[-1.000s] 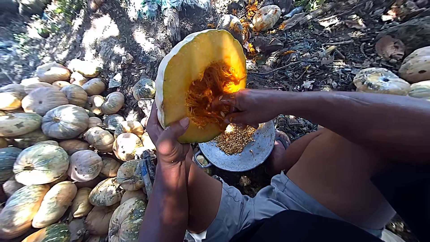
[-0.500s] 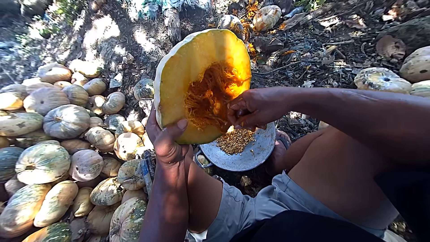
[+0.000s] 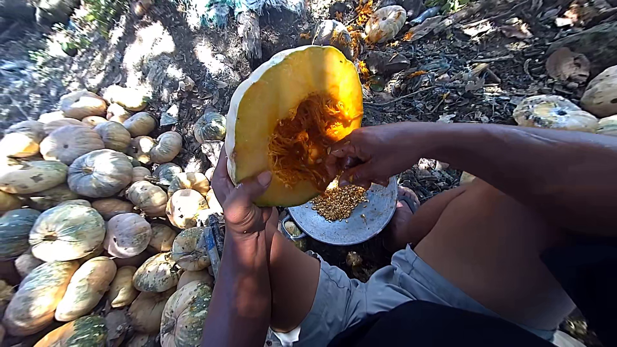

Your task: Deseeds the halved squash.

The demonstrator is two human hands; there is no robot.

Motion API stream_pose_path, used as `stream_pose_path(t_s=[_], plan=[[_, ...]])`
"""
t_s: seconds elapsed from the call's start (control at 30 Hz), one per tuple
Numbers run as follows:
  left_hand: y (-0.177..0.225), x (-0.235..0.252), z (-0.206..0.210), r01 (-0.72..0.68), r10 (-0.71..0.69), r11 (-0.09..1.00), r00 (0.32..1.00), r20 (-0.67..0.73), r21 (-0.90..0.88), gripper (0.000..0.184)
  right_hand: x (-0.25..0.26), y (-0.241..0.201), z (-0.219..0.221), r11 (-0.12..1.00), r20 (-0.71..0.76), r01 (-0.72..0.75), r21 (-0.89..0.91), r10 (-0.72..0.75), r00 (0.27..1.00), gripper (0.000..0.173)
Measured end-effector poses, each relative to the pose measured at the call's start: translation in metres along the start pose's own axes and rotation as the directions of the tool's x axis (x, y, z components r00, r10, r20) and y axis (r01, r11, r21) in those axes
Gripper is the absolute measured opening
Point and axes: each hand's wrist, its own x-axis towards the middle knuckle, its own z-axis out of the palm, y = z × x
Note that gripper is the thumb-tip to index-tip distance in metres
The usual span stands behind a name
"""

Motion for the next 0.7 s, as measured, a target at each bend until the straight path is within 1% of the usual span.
stream_pose_path(t_s=[0.1, 0.13, 0.17, 0.2, 0.27, 0.3, 0.33, 0.4, 0.43, 0.47, 0.5, 0.53, 0.57, 0.6, 0.67, 0.7], plan=[[-0.001, 0.0, 0.001, 0.003, -0.003, 1.0, 1.0, 0.001, 0.001, 0.049, 0.002, -0.006, 0.001, 1.0, -0.041, 0.003, 0.025, -0.002, 0.999, 0.043], [-0.001, 0.0, 0.002, 0.009, -0.009, 1.0, 1.0, 0.01, 0.0, 0.05, 0.004, -0.007, 0.002, 0.999, -0.042, -0.016, 0.029, 0.017, 0.999, 0.047], [-0.002, 0.001, 0.002, 0.012, -0.012, 1.0, 1.0, 0.016, 0.004, 0.05, 0.006, -0.008, 0.004, 0.999, -0.037, -0.035, 0.023, 0.036, 0.999, 0.046], [-0.003, 0.001, 0.002, 0.015, -0.015, 1.0, 1.0, 0.026, 0.005, 0.051, 0.008, -0.007, 0.007, 0.999, -0.04, -0.052, 0.016, 0.052, 0.998, 0.042], [-0.003, 0.001, 0.003, 0.031, -0.031, 0.999, 0.999, 0.025, 0.007, 0.051, 0.006, -0.006, 0.008, 0.997, -0.013, -0.072, -0.042, 0.072, 0.997, 0.022], [-0.003, 0.001, 0.002, 0.04, -0.04, 0.999, 0.999, 0.025, 0.006, 0.051, 0.005, -0.005, 0.007, 0.996, -0.002, -0.058, -0.07, 0.058, 0.998, 0.012], [-0.003, 0.001, 0.002, 0.043, -0.043, 0.999, 0.999, 0.027, 0.006, 0.052, 0.002, -0.004, 0.005, 0.995, 0.005, -0.042, -0.085, 0.043, 0.999, 0.009], [-0.002, 0.001, 0.001, 0.037, -0.037, 0.999, 0.999, 0.028, 0.008, 0.052, -0.002, -0.003, 0.0, 0.996, -0.003, 0.009, -0.09, -0.009, 1.0, 0.009], [-0.002, 0.001, 0.001, 0.033, -0.033, 0.999, 0.999, 0.027, 0.007, 0.051, -0.003, -0.004, -0.001, 0.996, -0.025, 0.024, -0.087, -0.026, 0.999, 0.013], [-0.002, 0.001, 0.001, 0.029, -0.03, 1.0, 0.999, 0.026, 0.002, 0.051, -0.002, -0.004, -0.001, 0.996, -0.054, 0.02, -0.089, -0.025, 0.998, 0.021], [-0.003, 0.001, 0.002, 0.026, -0.026, 1.0, 1.0, 0.017, -0.001, 0.05, -0.001, -0.005, -0.001, 0.993, -0.072, -0.003, -0.114, -0.005, 0.997, 0.029], [-0.003, 0.001, 0.003, 0.024, -0.024, 1.0, 1.0, 0.011, -0.003, 0.05, 0.0, -0.006, -0.001, 0.989, -0.074, -0.032, -0.143, 0.021, 0.997, 0.033], [-0.003, 0.001, 0.003, 0.024, -0.024, 1.0, 1.0, 0.011, -0.002, 0.049, 0.002, -0.005, -0.001, 0.985, -0.059, -0.054, -0.162, 0.045, 0.997, 0.031], [-0.002, 0.001, 0.003, 0.025, -0.025, 1.0, 1.0, 0.015, 0.0, 0.049, 0.002, -0.003, 0.0, 0.985, -0.044, -0.06, -0.16, 0.053, 0.998, 0.025], [-0.002, 0.001, 0.003, 0.032, -0.032, 0.999, 0.999, 0.02, 0.003, 0.049, -0.001, 0.0, 0.002, 0.995, -0.029, -0.009, -0.1, 0.006, 1.0, 0.011], [-0.002, 0.001, 0.003, 0.03, -0.031, 1.0, 0.999, 0.02, 0.008, 0.05, -0.002, -0.001, 0.0, 0.998, -0.014, 0.021, -0.064, -0.022, 1.0, 0.01]])
